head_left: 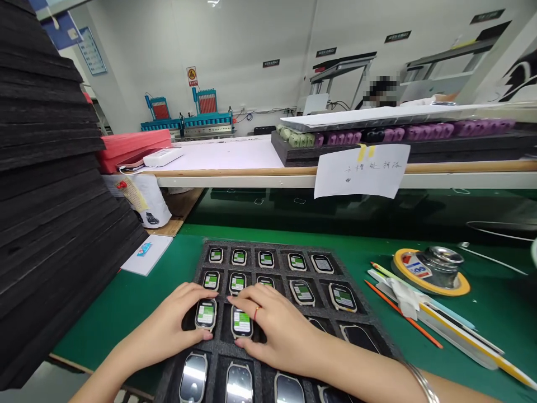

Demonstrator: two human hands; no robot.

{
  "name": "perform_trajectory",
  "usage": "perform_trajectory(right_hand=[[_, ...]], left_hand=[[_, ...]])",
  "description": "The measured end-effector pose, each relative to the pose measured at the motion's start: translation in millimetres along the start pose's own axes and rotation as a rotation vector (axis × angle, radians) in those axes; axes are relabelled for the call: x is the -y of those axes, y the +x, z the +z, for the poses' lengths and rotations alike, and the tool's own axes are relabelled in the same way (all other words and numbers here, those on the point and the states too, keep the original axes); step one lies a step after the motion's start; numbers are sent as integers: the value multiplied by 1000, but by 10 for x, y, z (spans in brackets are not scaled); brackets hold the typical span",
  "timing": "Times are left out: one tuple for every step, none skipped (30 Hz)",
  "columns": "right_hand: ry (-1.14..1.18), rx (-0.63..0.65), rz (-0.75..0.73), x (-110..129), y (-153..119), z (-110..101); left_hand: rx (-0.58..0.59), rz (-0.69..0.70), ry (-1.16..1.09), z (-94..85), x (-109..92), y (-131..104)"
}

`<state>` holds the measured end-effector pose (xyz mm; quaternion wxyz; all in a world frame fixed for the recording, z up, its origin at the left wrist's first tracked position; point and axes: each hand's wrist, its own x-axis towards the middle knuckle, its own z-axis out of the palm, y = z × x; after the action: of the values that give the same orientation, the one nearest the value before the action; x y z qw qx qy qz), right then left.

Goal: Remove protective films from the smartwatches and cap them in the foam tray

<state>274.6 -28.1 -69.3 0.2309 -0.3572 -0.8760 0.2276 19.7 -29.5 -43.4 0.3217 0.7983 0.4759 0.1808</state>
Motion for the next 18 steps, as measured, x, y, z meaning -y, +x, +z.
perform_trajectory(right_hand=[[-39,20,-14,31,14,13],[-61,28,-26,48,20,6],[-73,19,-31,52,14,-22],[-83,-3,-33,43,-6,-73],[-95,-37,-29,23,-40,-143],[-115,-72,-18,-5,-87,-227],[-143,-97,5,-38,-146,-319],[-179,-101,37,-72,-214,-412],[-221,-84,81,-104,-286,-501],[-267,-48,135,-130,-358,-581],[-311,-3,194,-146,-427,-647],[-344,45,246,-152,-489,-698],[-364,92,287,-147,-544,-734],[-366,136,316,-134,-589,-755],[-352,176,336,-116,-625,-764],[-329,210,348,-96,-654,-764],[-300,232,360,-77,-677,-759],[-270,240,373,-61,-697,-752]], left_hand=[[19,-17,15,-26,5,-39],[38,-34,32,-47,5,-68],[54,-45,50,-65,0,-85],[62,-51,69,-80,-10,-94],[58,-52,88,-93,-27,-94],[44,-47,106,-101,-52,-86],[26,-36,119,-103,-87,-72],[9,-18,126,-94,-131,-50],[9,8,124,-72,-185,-21],[30,40,116,-33,-247,17],[67,76,102,23,-316,64],[125,113,90,95,-387,120],[178,137,95,180,-458,185],[213,160,126,273,-525,258],[220,171,179,368,-586,335],[203,170,248,459,-637,413],[186,175,296,541,-680,487],[171,170,326,609,-712,551]])
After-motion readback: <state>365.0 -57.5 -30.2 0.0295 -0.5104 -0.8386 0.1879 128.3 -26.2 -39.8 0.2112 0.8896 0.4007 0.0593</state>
